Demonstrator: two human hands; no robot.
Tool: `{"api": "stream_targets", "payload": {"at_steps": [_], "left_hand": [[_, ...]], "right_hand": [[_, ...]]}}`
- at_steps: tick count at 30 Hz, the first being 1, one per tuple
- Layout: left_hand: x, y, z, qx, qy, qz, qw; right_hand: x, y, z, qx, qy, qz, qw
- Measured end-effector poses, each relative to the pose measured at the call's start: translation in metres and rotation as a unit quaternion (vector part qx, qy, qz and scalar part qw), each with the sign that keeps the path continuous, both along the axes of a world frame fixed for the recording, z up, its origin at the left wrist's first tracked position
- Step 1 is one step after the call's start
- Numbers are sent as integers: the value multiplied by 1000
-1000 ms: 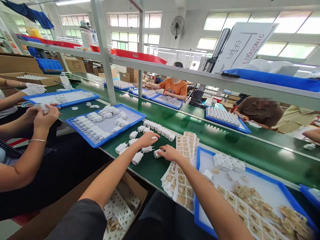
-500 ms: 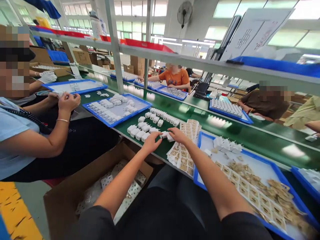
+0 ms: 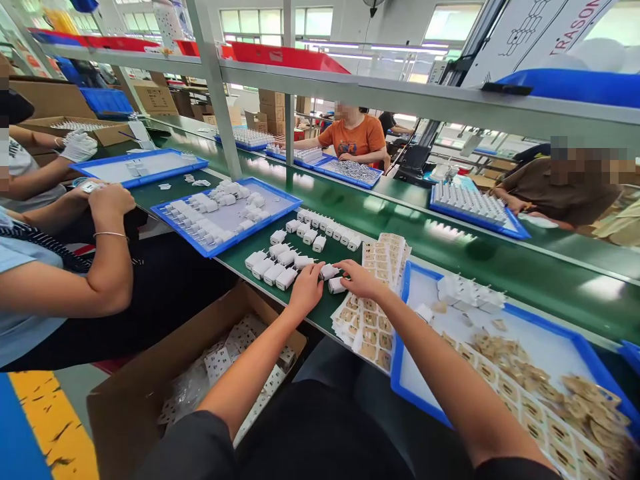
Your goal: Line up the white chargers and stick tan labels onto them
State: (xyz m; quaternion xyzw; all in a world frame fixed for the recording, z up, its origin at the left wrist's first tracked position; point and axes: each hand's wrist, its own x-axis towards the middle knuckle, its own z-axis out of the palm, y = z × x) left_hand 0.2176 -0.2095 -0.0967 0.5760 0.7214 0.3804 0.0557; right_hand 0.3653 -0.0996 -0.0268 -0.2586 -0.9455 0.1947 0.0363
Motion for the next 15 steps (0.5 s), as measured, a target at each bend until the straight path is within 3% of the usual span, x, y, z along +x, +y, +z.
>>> {"api": "stream_targets", "payload": {"at_steps": [8,15], "left_hand": [[7,0,1,-42,42,0,998],[18,33,31,-114,132,7,985]], "right_hand": [[5,-14,-5,24,-16,49,998],[-4,43,-13,15,7,74,997]]}}
